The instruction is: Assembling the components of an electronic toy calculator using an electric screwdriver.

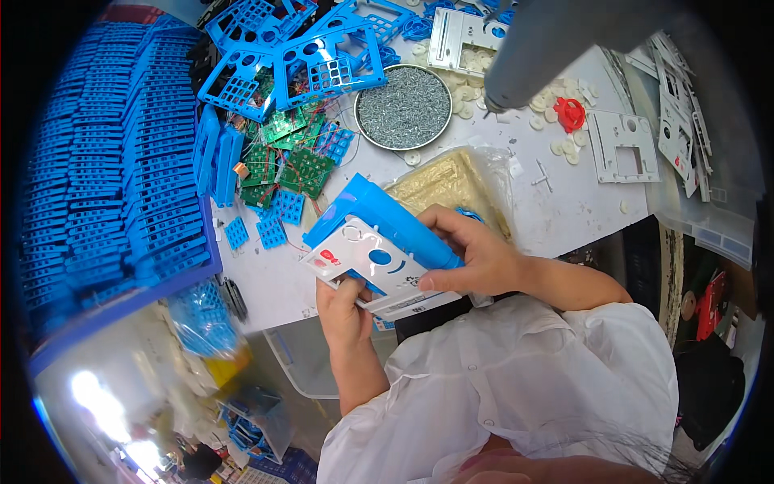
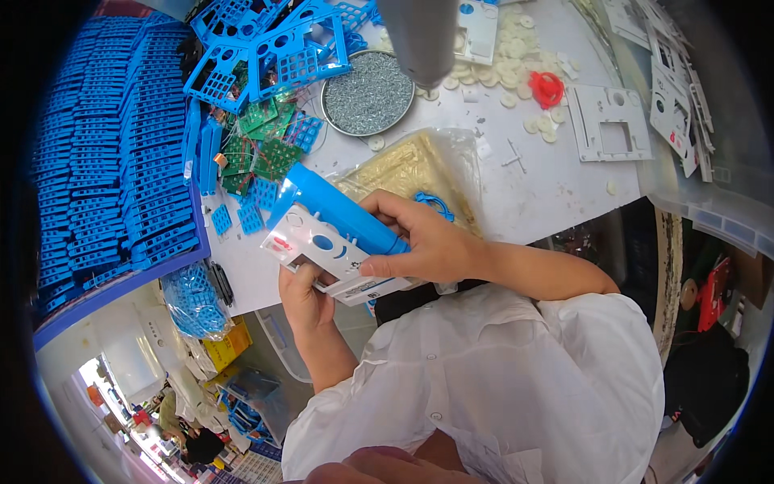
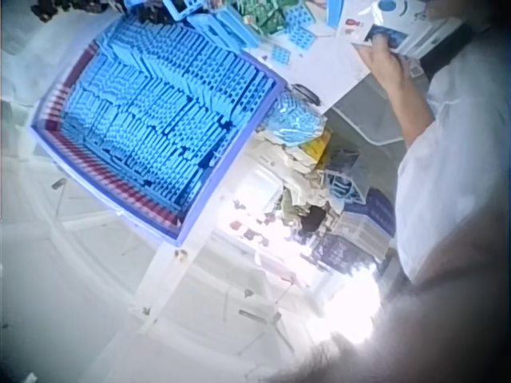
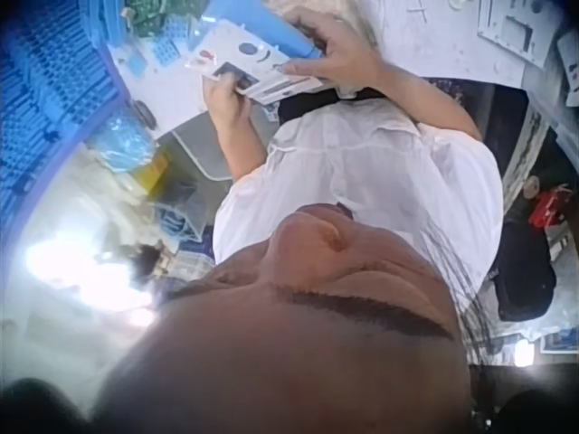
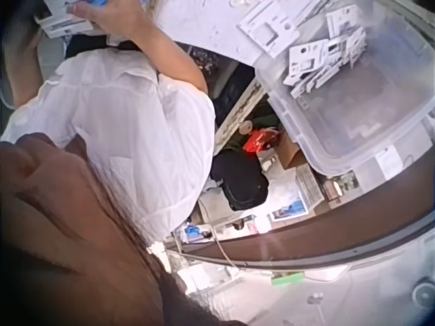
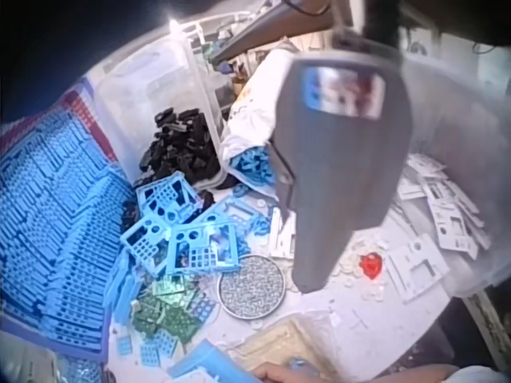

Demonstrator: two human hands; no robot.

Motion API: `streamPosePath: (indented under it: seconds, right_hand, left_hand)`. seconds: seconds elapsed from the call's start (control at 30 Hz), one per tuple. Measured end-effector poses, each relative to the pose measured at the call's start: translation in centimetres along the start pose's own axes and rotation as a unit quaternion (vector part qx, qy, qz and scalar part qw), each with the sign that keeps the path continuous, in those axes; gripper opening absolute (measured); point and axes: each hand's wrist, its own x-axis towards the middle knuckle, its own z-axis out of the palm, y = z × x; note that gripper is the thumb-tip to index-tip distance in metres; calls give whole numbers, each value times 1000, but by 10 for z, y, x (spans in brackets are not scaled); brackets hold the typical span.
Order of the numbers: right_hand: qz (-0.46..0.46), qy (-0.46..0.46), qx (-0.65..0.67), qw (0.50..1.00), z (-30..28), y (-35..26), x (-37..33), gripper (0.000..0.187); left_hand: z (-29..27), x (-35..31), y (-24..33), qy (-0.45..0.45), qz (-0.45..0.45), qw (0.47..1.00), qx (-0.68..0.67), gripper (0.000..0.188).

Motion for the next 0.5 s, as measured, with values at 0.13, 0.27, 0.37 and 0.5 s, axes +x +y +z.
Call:
streamPosePath:
  seconds: [0.13,0.27,0.37,0.5]
  right_hand:
    - [26,-8,-8,1000,-3,-1,-2,56]
    - [16,-5,-12,1000,0,-1,-2,52]
    - [13,-7,-20,1000,0,0,-3,50]
    - [8,-6,-67,998,-1,-2,-8,48]
  left_hand:
    - [-4,-4,-3,4,-4,1000,9,39]
    - [-6,-12,-6,25,-6,1000,8,34]
    - [-5,-17,-5,26,6,999,32,36]
    - [-12,-20,-13,30,42,995,85,51]
